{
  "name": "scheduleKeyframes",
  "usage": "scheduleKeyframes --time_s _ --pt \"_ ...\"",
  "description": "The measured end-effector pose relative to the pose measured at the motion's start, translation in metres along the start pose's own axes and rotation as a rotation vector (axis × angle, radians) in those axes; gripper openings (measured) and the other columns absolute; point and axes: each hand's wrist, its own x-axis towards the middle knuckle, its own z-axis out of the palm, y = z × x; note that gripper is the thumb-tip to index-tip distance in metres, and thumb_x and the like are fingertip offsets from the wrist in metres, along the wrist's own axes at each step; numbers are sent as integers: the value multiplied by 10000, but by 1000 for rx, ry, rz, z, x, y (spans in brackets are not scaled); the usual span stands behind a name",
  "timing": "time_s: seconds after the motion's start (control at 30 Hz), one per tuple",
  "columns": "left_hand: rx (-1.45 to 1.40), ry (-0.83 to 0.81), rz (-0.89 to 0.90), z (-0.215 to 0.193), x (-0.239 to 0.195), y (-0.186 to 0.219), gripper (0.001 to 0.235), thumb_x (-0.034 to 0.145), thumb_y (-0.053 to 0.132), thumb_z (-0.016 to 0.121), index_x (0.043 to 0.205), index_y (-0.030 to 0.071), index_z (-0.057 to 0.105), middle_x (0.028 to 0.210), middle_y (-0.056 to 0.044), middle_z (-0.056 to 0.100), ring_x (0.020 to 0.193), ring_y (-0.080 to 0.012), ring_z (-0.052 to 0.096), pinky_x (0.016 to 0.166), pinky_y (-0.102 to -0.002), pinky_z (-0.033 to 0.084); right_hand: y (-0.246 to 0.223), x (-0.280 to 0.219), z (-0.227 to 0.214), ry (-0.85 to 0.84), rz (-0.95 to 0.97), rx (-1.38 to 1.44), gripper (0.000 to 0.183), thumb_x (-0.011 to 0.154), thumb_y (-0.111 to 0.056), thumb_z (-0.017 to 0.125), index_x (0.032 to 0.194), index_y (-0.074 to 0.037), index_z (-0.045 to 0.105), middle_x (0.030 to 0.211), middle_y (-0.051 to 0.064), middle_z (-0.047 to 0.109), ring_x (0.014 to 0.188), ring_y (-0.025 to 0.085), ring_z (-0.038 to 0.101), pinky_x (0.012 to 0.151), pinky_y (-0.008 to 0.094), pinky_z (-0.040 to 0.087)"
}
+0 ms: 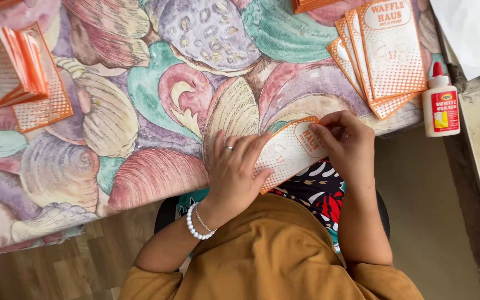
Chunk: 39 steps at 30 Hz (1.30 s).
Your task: Folding and gluing paper bags for packaging at a manual assembly station.
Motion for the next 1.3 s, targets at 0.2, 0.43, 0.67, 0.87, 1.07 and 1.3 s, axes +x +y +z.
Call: scheduleKeyframes --time_s 0.2,0.43,0.67,0.87,1.07,1.3 --pt "-358 77 -80 11 36 15 430 856 254 830 1228 94 682 995 -79 754 912 -308 759 859 -467 559 -13 -9 -7 -21 26 260 242 899 -55 863 1106 -16 743 813 98 700 846 120 651 844 286 513" --pt "-594 70 -201 16 51 20 101 882 162 798 980 149 777 713 12 765 659 -162 766 651 -248 578 -36 -9 -19 -55 -160 459 619 862 17 811 1434 -3 575 1127 199 739 1033 186 675 978 330 520" --pt "-723 -20 -231 9 51 23 103 882 91 772 981 65 772 781 -75 785 715 -167 773 653 -258 587 -35 -5 -21 -105 -201 479 624 860 110 781 1439 55 557 902 203 726 863 223 709 962 390 549" --pt "-744 -43 -217 -2 52 26 107 902 79 752 998 33 762 824 -107 789 782 -200 786 686 -277 603 -32 -5 -20 -71 -175 493 600 874 114 785 1430 62 568 865 198 711 847 202 688 968 390 552" --pt "-744 -49 -188 -4 52 25 97 917 72 737 997 20 757 844 -125 788 809 -230 786 700 -292 611 -32 -7 -19 -48 -145 507 594 884 99 793 1431 69 564 854 201 703 851 193 681 961 387 563" --pt "-745 -56 -181 -5 50 22 109 931 88 726 1009 17 752 865 -147 782 849 -257 781 724 -309 616 -33 -7 -17 -38 -122 511 577 887 71 804 1418 51 579 842 185 702 838 176 687 910 354 577"
